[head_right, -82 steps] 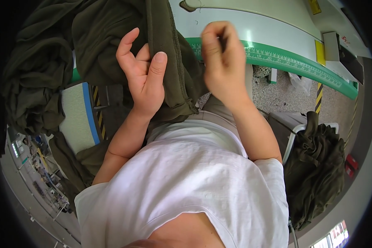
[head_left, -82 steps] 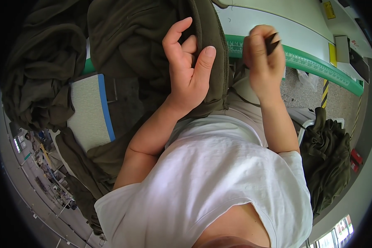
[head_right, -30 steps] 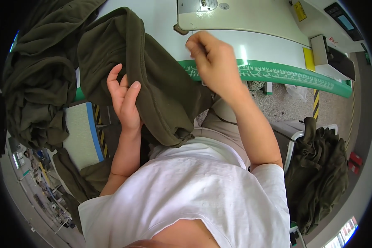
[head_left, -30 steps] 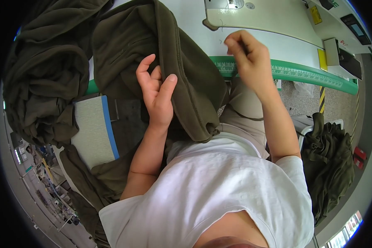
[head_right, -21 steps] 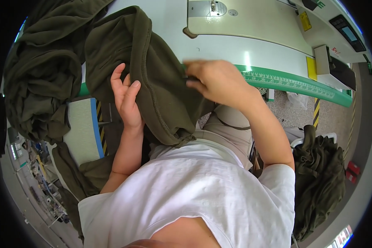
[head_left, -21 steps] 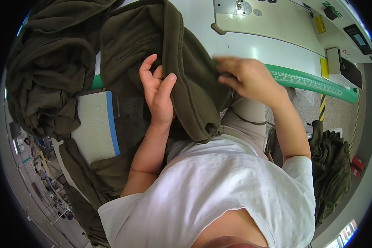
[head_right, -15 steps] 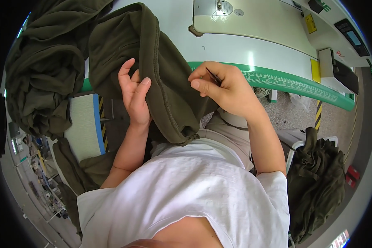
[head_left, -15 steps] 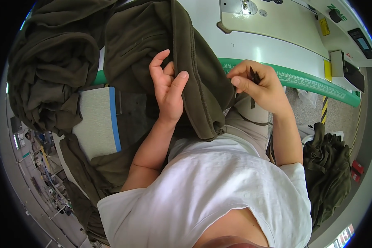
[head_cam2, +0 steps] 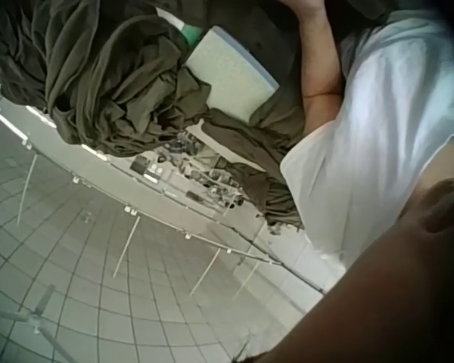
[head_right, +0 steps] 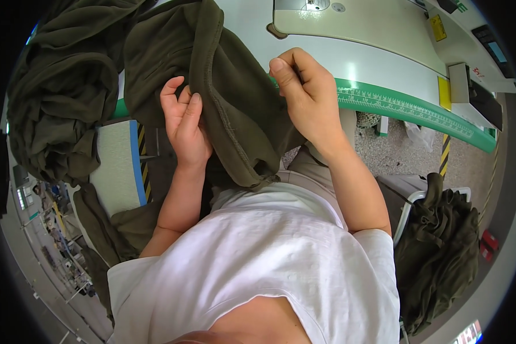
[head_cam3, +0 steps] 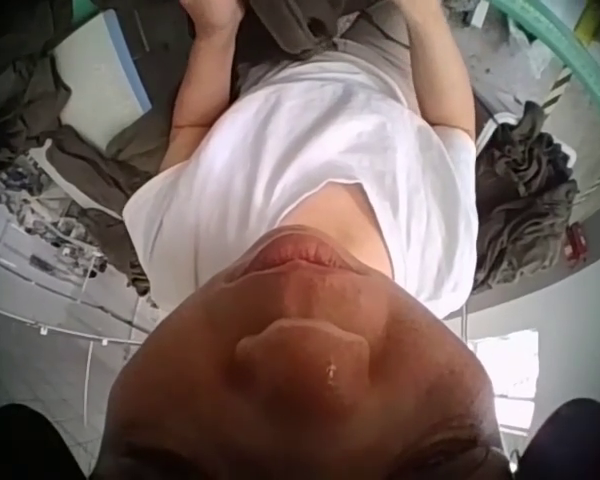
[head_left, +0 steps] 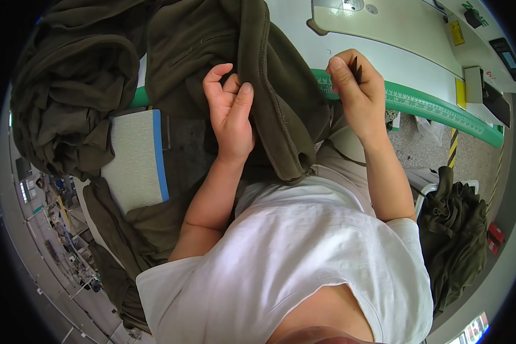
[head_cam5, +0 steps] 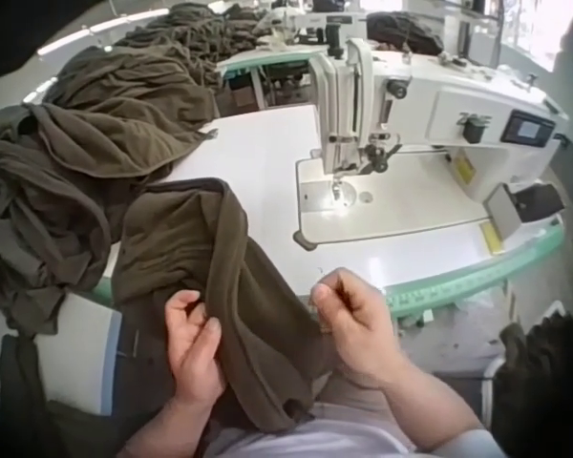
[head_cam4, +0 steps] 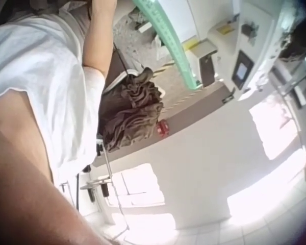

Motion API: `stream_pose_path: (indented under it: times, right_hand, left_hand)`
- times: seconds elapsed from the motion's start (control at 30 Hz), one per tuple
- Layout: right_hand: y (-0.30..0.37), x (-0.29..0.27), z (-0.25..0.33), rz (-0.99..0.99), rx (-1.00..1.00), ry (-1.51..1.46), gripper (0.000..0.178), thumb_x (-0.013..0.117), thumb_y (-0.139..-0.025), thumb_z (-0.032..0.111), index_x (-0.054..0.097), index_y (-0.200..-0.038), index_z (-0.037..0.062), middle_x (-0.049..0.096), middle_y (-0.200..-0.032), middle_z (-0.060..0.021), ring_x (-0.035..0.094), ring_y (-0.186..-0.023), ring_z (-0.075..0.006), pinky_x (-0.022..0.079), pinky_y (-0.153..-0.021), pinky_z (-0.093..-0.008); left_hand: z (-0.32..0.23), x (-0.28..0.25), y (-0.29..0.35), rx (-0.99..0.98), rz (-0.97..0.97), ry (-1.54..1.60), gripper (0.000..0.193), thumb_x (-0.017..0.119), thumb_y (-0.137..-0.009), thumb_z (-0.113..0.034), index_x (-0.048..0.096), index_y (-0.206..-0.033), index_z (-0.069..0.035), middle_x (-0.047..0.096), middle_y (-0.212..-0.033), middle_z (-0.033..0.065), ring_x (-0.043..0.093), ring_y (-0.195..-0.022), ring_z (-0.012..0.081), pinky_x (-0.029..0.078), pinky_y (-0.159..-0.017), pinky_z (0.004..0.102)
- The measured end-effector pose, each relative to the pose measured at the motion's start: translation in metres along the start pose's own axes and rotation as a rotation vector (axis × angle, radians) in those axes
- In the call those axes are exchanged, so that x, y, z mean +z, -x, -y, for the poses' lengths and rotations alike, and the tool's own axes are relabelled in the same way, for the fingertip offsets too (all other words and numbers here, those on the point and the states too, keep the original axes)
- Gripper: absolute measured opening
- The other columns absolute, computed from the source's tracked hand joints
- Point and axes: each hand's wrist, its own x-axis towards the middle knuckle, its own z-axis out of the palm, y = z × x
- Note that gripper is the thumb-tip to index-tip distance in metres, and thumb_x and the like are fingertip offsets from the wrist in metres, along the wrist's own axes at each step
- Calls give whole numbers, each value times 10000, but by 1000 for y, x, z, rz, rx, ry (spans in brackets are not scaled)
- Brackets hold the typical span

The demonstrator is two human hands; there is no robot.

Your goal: Inspect and trim excess threads from a green garment at a sewing workstation.

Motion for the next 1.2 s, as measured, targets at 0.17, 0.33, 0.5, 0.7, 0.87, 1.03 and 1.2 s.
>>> stream_pose_path:
  times: [0.17,0.33,0.5,0.7,0.87,1.03,1.2]
  right_hand:
    - [6,13,-3,141,89,-82,162,575,-911,143,565,-815,14,513,-679,19,441,-599,-56,371,-540,-203]
    - [13,30,-12,259,-300,208,131,577,-905,122,581,-842,7,544,-712,11,478,-617,-54,386,-557,-193]
    - [14,16,5,167,-19,-70,108,585,-892,95,579,-833,4,578,-731,-5,529,-630,-62,409,-568,-199]
    - [31,40,4,427,-70,110,83,581,-887,73,556,-840,9,564,-712,-9,517,-606,-59,411,-566,-192]
    - [33,29,11,408,22,-292,106,557,-907,102,544,-843,18,549,-691,-9,485,-573,-56,390,-536,-185]
    - [24,14,14,313,137,-506,181,526,-933,161,521,-811,28,533,-678,-8,457,-569,-51,368,-515,-191]
    - [27,30,9,408,125,-289,194,527,-936,176,519,-815,26,526,-674,-7,443,-573,-60,369,-515,-202]
  left_hand:
    - [-1,0,-2,-80,-82,118,343,401,-933,-7,291,-1253,-64,542,-1114,137,528,-972,150,418,-884,274]
    - [2,-3,-2,-54,-53,125,328,381,-938,0,298,-1249,-65,539,-1123,131,529,-992,155,425,-882,283]
    - [0,-5,-3,-113,-124,164,316,368,-943,1,304,-1245,-64,534,-1136,122,533,-982,146,429,-877,283]
    - [5,4,-2,-132,-157,104,276,363,-960,-30,313,-1229,-65,543,-1122,112,539,-950,137,443,-850,274]
    - [9,1,-2,-100,-229,88,242,367,-963,-38,330,-1200,-71,566,-1067,100,543,-928,129,458,-810,260]
    - [12,-4,1,-119,-227,124,221,367,-963,-39,338,-1179,-78,573,-1022,92,546,-902,119,463,-771,241]
    - [12,-3,2,-156,-191,148,209,371,-968,-54,335,-1171,-84,561,-1018,90,545,-878,113,464,-743,234]
